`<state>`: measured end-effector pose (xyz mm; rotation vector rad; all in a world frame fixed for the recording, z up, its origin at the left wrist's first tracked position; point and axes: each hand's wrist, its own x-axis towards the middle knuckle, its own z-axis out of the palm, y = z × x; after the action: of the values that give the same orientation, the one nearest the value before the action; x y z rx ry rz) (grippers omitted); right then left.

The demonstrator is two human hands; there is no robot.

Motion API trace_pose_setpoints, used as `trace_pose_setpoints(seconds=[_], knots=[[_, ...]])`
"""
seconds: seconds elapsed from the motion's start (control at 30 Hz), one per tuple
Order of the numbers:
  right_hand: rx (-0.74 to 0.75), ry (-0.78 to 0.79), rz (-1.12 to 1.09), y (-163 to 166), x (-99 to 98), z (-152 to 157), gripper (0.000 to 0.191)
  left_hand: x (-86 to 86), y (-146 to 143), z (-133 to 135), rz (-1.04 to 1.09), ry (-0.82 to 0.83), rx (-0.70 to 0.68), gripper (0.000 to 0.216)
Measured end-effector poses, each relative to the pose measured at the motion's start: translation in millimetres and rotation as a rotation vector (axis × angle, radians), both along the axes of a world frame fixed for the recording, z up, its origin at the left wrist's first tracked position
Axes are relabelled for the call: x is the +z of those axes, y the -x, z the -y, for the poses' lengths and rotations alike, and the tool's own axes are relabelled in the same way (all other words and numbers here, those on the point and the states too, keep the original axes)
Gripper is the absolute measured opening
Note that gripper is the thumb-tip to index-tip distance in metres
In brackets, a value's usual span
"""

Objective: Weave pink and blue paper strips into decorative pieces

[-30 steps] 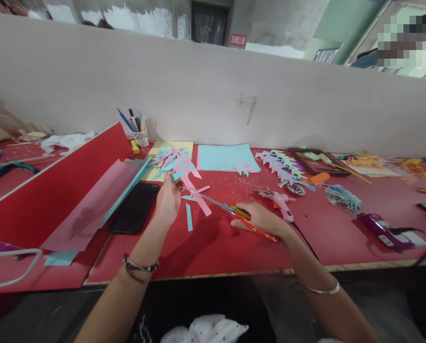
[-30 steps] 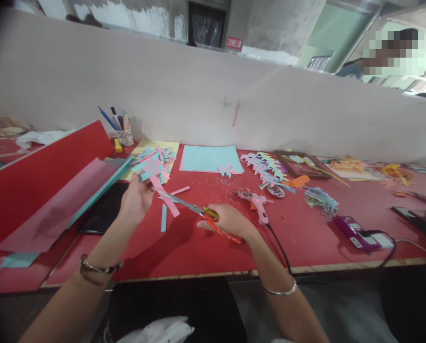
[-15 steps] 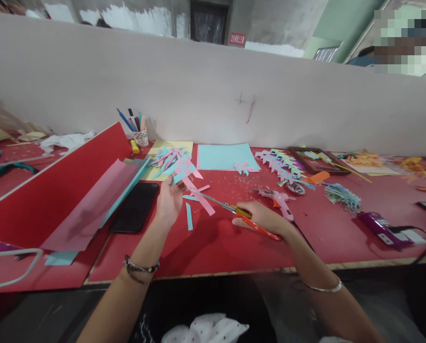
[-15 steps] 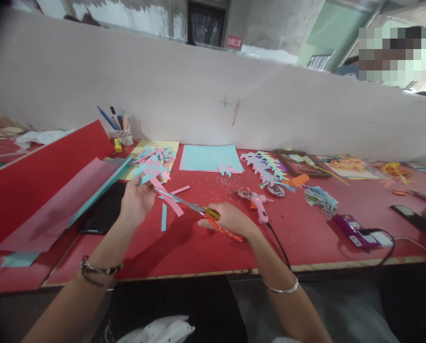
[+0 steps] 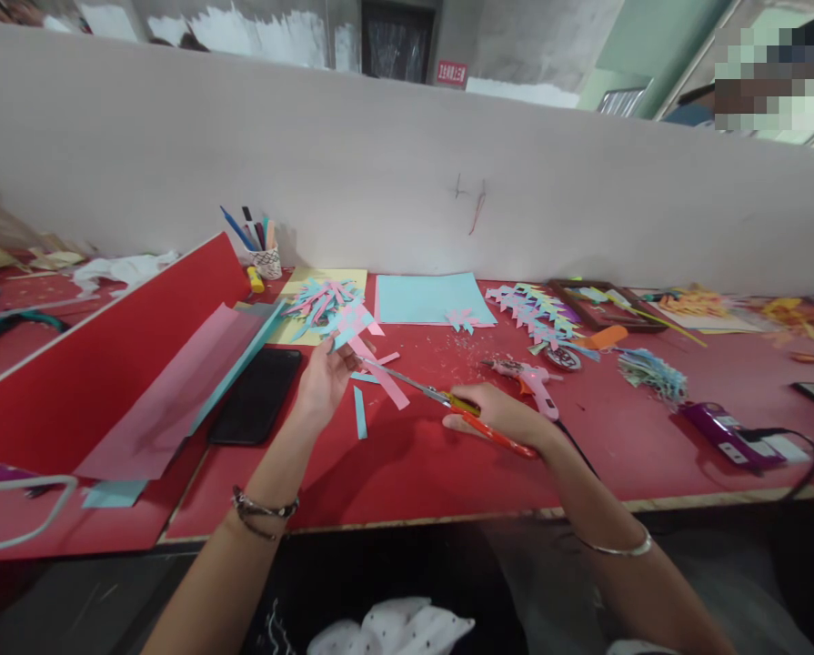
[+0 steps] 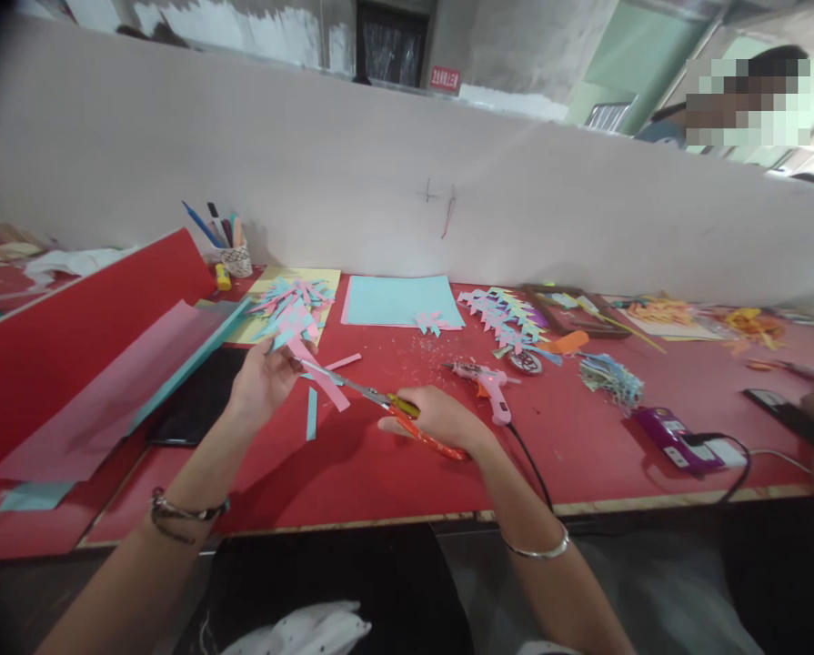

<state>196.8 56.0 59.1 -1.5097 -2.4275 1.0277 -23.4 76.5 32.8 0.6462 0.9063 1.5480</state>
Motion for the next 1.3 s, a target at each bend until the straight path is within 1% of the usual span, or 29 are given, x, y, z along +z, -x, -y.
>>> trace_pose_setpoints(seconds=[0.17,0.33,0.4,0.57,0.63,0.73,0.8,0.9,1.0,1.1,1.2,1.3], knots=[[-0.01,0.026,-0.005,-1,-1.5,0,0.033,-5.3,2,-3,0.001,-0.001,0.021,0.018],[-0.013,0.026,-0.019,-2,-2.3,-1,0.036,-8.8,5,-7,-0.075,-0.052,-0.012,0.021],[-0.018,0.017,-0.018,-2,-2.3,-1,0.037,-9.6,6,-8,-0.087,-0.051,0.002,0.021],[-0.025,0.028,-0.01,-2,-5.2,-3,0.038,-9.0,4,-10,-0.025,0.011,0.054,0.018],[-0.025,0.037,-0.006,-3,-8.1,-5,0.039,-8.5,3,-10,0.005,0.036,0.058,0.019],[-0.037,0.039,0.011,-4,-13.5,-8,0.041,-9.4,2,-12,0.012,0.032,0.043,0.022],[-0.048,0.022,0.029,-5,-17.1,-9,0.044,-11.9,3,-15,0.007,0.029,0.043,0.024],[-0.062,-0.036,0.08,-7,-20.1,-8,0.047,-17.9,7,-23,-0.034,0.052,0.102,0.024],[-0.127,-0.13,0.192,-5,-18.3,-4,0.046,-24.2,12,-28,-0.129,0.031,0.176,0.028],[-0.253,-0.22,0.351,1,-17.1,3,0.042,-27.1,15,-26,-0.204,-0.021,0.204,0.032],[-0.366,-0.271,0.487,7,-24.2,7,0.04,-26.5,14,-18,-0.263,-0.064,0.188,0.037],[-0.403,-0.316,0.556,7,-34.6,8,0.03,-26.1,12,-11,-0.305,-0.141,0.149,0.039]])
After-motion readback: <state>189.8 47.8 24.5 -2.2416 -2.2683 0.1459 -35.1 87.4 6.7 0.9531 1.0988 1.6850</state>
